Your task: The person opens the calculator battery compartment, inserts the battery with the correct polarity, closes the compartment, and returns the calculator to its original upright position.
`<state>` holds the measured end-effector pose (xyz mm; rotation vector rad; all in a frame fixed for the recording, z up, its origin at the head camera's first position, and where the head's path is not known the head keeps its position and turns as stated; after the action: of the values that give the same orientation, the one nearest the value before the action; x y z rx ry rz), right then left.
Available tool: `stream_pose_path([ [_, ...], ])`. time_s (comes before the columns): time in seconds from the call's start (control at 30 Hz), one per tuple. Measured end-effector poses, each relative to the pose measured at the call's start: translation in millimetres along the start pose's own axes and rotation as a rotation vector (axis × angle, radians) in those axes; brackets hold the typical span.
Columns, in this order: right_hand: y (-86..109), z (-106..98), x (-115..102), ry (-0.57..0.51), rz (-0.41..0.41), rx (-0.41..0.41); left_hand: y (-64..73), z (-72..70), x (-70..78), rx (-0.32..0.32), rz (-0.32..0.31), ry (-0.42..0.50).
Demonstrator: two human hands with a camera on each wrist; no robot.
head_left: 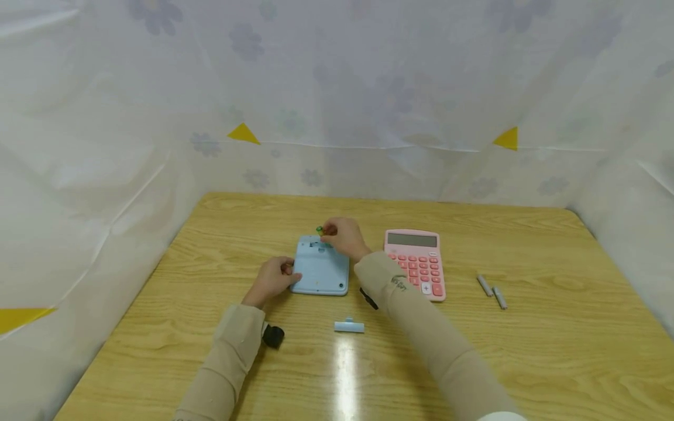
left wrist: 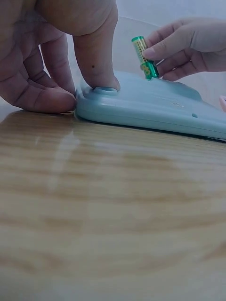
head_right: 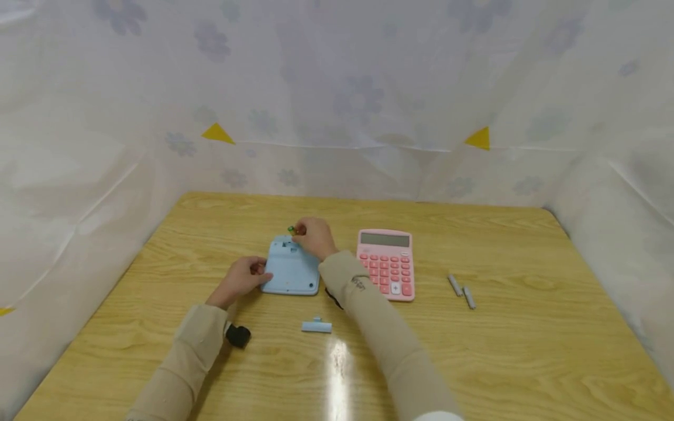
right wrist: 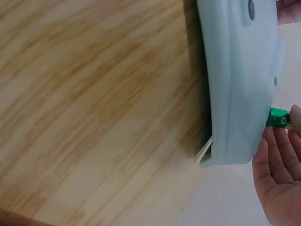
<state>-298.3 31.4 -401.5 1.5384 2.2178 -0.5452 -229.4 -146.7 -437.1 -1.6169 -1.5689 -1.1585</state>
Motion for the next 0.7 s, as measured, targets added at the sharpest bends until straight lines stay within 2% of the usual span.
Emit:
stream_pose_path([
  [0.37, -1.1, 4.6, -3.6, 0.080, -0.011, -0.054, -0.2, -0.7, -1.2, -0.002, -0.001, -0.012],
  [0.7, 0.5, 9.3, -7.0, 0.190, -0.087, -0.085, 0.0, -0.5, 1.7, 0.002, -0.007, -0.016],
])
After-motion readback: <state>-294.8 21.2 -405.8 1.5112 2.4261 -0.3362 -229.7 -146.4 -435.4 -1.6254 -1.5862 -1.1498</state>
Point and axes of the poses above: each hand's wrist, its own y-axis away from the middle knuckle, its own z-axis out of the palm, x = y × z, the point moved 2 cm from there along -y, towards the middle knuckle, and after that the axes turned 12 degrees about y, right-handed, at the moved point
